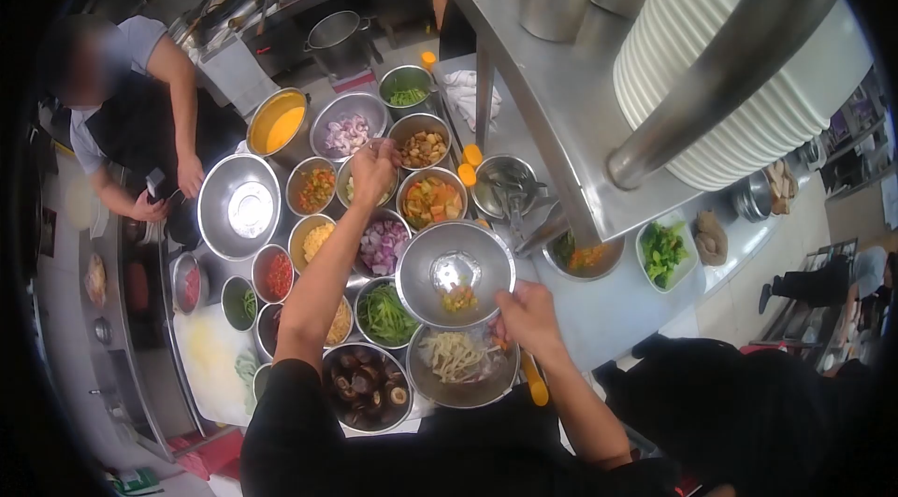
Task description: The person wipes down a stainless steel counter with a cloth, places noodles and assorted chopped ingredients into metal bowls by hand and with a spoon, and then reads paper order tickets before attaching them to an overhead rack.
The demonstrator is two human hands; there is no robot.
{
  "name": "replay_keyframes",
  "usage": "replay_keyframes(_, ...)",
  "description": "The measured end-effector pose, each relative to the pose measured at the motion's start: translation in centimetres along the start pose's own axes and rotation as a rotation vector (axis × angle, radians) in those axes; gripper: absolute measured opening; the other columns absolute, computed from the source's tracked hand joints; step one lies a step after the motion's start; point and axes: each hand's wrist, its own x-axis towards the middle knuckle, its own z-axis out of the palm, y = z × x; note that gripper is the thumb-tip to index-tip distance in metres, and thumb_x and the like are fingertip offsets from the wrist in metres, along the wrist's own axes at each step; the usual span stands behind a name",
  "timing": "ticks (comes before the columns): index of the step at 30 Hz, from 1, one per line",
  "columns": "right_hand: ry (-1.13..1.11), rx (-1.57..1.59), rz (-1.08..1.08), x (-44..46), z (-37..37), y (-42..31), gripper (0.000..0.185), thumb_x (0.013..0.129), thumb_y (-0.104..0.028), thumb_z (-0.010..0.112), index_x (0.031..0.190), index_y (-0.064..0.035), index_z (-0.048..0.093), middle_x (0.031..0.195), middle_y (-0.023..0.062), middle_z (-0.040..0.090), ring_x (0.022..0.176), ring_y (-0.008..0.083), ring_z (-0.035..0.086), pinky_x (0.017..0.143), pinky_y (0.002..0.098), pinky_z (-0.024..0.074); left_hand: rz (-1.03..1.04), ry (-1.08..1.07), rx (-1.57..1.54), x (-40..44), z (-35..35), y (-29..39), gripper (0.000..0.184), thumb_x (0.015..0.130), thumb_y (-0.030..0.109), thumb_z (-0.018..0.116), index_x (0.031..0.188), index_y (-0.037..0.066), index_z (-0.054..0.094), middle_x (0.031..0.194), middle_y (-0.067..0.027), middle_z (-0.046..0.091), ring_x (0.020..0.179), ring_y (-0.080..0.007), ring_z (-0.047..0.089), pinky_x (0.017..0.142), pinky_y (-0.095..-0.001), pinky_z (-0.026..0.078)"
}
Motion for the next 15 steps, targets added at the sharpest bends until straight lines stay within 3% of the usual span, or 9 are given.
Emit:
replay_keyframes(10,0.002,-0.026,0.056,0.1,0.0,0.9,0.018,0.085,-0.009,0.051,0.089,0.0060,0.060,0.057,0.0086,0.058,0.043,0.0102,0.053,0.038,0.0226,0.0401,-0.062,-0.039,-0.043,-0.8,0.0,1.0,0.025,0.088,0.015,0.053,0.085,-0.007,0.063,0.066,-0.0116,0.065,0.056,-0.0176,0.062,0.055,-0.0305,0.047)
replay_keyframes(12,-0.004,-0.025,0.060,0.2,0.0,0.7,0.017,0.085,-0.008,0.051,0.088,0.0060,0.060,0.057,0.0087,0.058,0.043,0.0104,0.053,0.038,0.0226,0.0401,-0.084,-0.061,-0.034,-0.9,0.1,1.6,0.021,0.090,0.014,0.054,0.087,-0.005,0.062,0.067,-0.0067,0.063,0.053,-0.0095,0.055,0.045,-0.0245,0.042)
replay_keyframes(15,-0.015,-0.016,0.041,0.2,0.1,0.6,0.017,0.085,-0.008,0.051,0.087,0.0066,0.060,0.058,0.0099,0.060,0.040,0.0102,0.052,0.036,0.0219,0.0404,-0.119,-0.070,-0.195,-0.2,0.7,0.4,0.020,0.089,0.013,0.054,0.089,-0.006,0.062,0.070,-0.0086,0.065,0.055,-0.0101,0.056,0.045,-0.0240,0.043)
